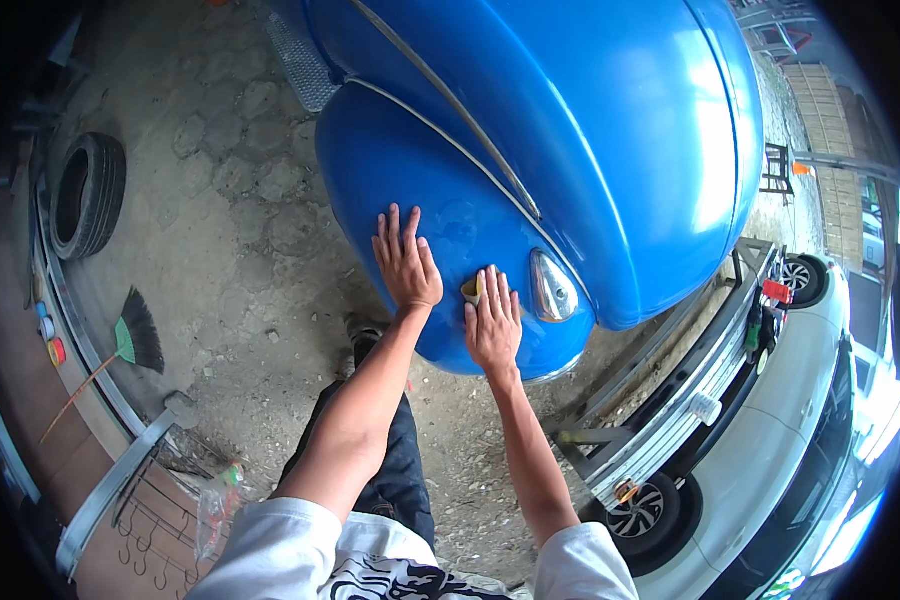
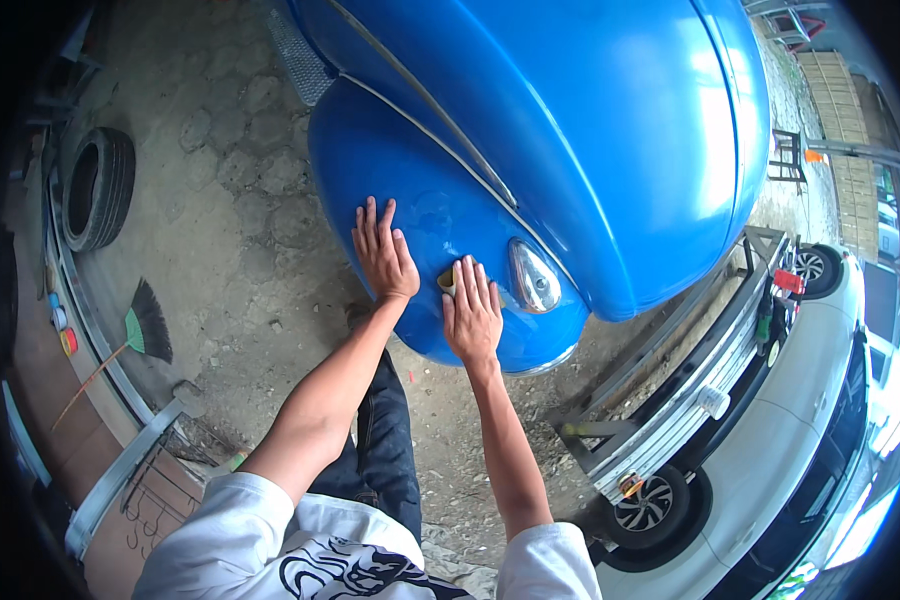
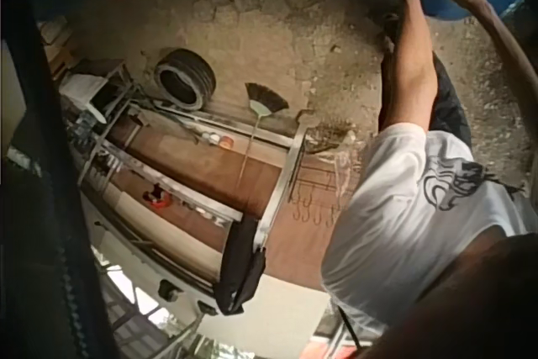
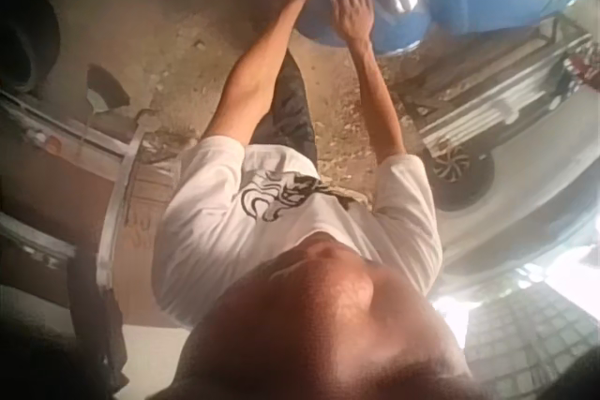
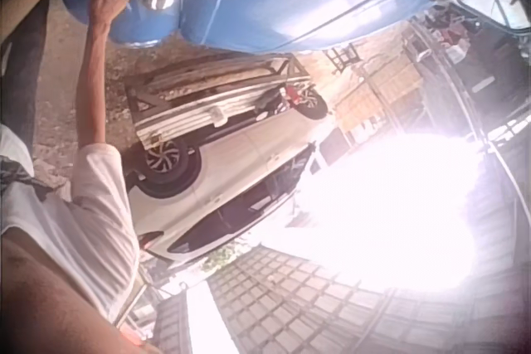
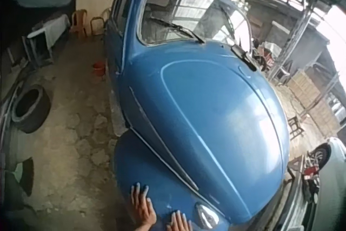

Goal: Sanding the body of a classic blue beetle vehicle with sandpaper and water.

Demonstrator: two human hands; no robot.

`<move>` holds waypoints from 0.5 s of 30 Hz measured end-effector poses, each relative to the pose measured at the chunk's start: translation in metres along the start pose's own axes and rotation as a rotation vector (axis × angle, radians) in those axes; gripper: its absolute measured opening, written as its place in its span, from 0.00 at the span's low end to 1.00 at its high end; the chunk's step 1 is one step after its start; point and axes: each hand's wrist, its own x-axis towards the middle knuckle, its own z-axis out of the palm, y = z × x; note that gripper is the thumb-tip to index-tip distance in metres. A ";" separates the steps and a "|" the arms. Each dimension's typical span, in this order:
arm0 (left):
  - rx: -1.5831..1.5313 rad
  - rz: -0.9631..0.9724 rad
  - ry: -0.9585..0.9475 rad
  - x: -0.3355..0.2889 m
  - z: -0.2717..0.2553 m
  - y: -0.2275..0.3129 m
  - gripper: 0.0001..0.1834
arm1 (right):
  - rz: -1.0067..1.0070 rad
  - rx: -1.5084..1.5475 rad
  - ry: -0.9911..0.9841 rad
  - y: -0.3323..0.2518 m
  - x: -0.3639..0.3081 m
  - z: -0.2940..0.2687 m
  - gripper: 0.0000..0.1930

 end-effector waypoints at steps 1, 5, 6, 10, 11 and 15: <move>0.006 0.001 -0.021 0.000 -0.001 0.000 0.25 | 0.006 -0.001 -0.021 0.006 0.001 0.000 0.30; -0.014 0.003 -0.043 0.000 -0.001 0.003 0.26 | -0.041 0.025 0.048 -0.004 0.056 -0.022 0.29; -0.015 -0.007 -0.047 -0.001 -0.003 0.004 0.26 | -0.093 0.014 0.061 -0.009 0.076 -0.026 0.29; -0.009 -0.052 -0.068 -0.001 -0.001 0.008 0.27 | -0.259 0.002 0.069 -0.017 0.143 -0.021 0.27; -0.010 -0.052 -0.070 -0.003 -0.001 0.007 0.27 | -0.315 0.008 0.074 -0.019 0.157 -0.018 0.27; 0.023 -0.071 -0.097 -0.004 -0.002 0.000 0.29 | -0.463 0.032 0.080 -0.026 0.199 -0.008 0.27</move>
